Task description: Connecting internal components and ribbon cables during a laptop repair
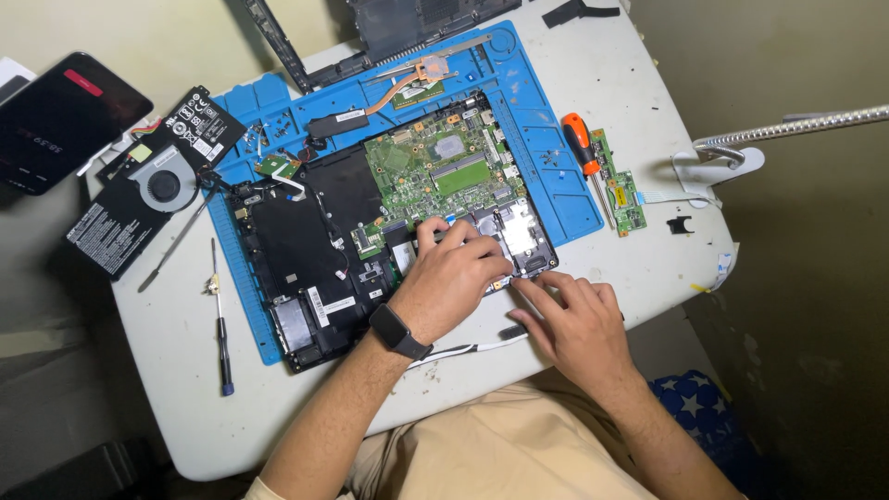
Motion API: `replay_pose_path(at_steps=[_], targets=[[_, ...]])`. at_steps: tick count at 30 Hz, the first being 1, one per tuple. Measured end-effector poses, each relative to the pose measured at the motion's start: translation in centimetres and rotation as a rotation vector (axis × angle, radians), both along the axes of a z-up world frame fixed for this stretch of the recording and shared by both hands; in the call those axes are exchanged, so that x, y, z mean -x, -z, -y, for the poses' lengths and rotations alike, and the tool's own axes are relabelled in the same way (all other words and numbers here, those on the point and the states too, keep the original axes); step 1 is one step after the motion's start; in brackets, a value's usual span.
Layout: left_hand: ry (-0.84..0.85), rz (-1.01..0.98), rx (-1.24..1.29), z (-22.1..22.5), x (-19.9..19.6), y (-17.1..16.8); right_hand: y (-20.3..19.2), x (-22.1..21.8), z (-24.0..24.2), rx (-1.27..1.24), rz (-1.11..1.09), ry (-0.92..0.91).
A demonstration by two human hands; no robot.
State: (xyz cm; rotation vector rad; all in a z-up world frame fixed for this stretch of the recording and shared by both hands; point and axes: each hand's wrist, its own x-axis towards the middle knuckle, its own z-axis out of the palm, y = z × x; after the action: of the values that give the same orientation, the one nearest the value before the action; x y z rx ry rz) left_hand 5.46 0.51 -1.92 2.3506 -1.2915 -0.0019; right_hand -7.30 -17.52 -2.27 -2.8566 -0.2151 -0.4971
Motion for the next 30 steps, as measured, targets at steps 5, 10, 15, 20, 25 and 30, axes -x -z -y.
replay_pose_path(at_steps=[5,10,15,20,25,30], targets=[[-0.021,0.006,0.035,-0.4,0.2,-0.2,-0.7,0.0,0.1,0.013,-0.026,-0.016],[-0.053,-0.003,0.071,-1.6,-0.2,-1.7,-1.7,-0.1,-0.2,0.079,-0.005,-0.027],[-0.156,0.019,0.164,-3.5,-0.2,-2.4,-1.8,-0.5,-0.7,0.115,0.023,-0.073],[-0.226,0.041,0.201,-5.0,0.2,-1.7,-1.9,-0.4,-0.8,0.121,0.018,-0.077],[-0.268,0.113,0.234,-6.3,-0.3,-0.4,-2.4,-0.3,-0.6,0.184,0.019,-0.105],[-0.351,0.143,0.309,-7.1,-0.7,0.5,-4.1,-0.5,-0.9,0.245,-0.059,-0.114]])
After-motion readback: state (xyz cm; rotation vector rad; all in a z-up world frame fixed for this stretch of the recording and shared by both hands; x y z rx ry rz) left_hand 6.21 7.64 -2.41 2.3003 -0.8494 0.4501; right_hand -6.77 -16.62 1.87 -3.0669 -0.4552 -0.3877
